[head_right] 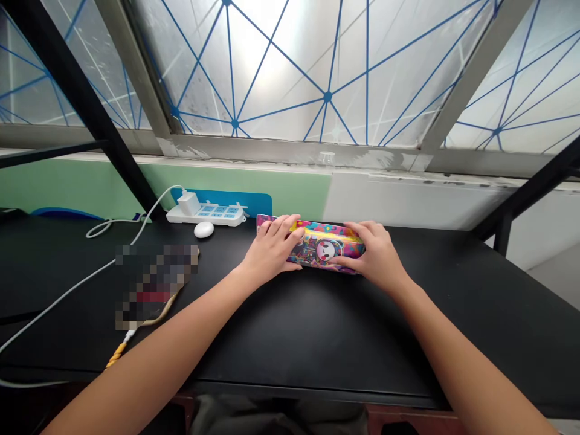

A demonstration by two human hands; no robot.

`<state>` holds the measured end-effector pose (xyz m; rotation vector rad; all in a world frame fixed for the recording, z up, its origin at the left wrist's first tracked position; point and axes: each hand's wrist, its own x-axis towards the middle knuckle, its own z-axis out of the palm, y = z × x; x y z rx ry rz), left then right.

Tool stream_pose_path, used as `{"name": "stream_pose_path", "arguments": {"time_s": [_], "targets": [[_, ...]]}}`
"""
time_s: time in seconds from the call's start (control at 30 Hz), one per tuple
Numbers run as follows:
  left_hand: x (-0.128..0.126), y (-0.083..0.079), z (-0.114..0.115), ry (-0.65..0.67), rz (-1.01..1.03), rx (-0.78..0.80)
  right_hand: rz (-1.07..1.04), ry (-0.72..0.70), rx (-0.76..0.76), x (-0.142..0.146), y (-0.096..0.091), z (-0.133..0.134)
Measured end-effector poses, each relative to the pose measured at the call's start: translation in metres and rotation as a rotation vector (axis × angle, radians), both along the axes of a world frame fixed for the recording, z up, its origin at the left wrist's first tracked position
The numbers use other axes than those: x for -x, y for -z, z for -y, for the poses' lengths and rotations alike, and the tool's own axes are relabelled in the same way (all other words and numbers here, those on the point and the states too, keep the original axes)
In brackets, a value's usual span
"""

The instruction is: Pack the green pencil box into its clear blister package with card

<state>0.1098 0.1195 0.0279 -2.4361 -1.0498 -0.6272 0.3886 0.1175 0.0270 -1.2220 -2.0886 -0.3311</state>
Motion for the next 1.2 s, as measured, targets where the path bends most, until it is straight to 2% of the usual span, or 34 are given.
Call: {"name": "stream_pose_path", "arguments": {"time_s": [0.13,0.23,0.47,0.63,0.77,0.83,0.9,1.0,1.03,1.07,1.13,1.2], "targets": [[-0.002,-0.001,0.003,-0.022,0.097,-0.073,0.161,-0.03,-0.113,0.006,-0.003,0.008],[-0.004,-0.005,0.006,-0.022,0.088,-0.04,0.254,-0.058,-0.122,0.014,-0.001,0.012],[-0.017,-0.005,0.017,-0.058,-0.047,0.146,0.384,-0.021,-0.009,0.032,0.002,0.022],[-0.023,-0.001,0.022,-0.115,-0.053,0.23,0.396,-0.107,0.094,0.044,0.009,0.023],[-0.017,-0.006,0.019,-0.047,-0.001,0.226,0.34,-0.162,0.157,0.044,0.015,0.021],[-0.011,-0.01,0.013,-0.036,0.063,0.245,0.322,-0.187,0.178,0.043,0.017,0.02],[-0.003,-0.014,0.005,-0.086,0.148,0.265,0.316,-0.192,0.197,0.042,0.017,0.02],[0.02,-0.018,-0.014,-0.251,0.265,0.29,0.322,-0.171,0.234,0.043,0.017,0.021],[0.031,-0.019,-0.021,-0.346,0.299,0.317,0.33,-0.165,0.244,0.044,0.016,0.021],[0.043,-0.018,-0.028,-0.444,0.318,0.36,0.341,-0.163,0.253,0.045,0.016,0.021],[0.066,-0.016,-0.041,-0.552,0.325,0.496,0.37,-0.162,0.263,0.047,0.017,0.021],[0.082,-0.011,-0.05,-0.539,0.411,0.688,0.4,-0.167,0.256,0.049,0.018,0.021]]}}
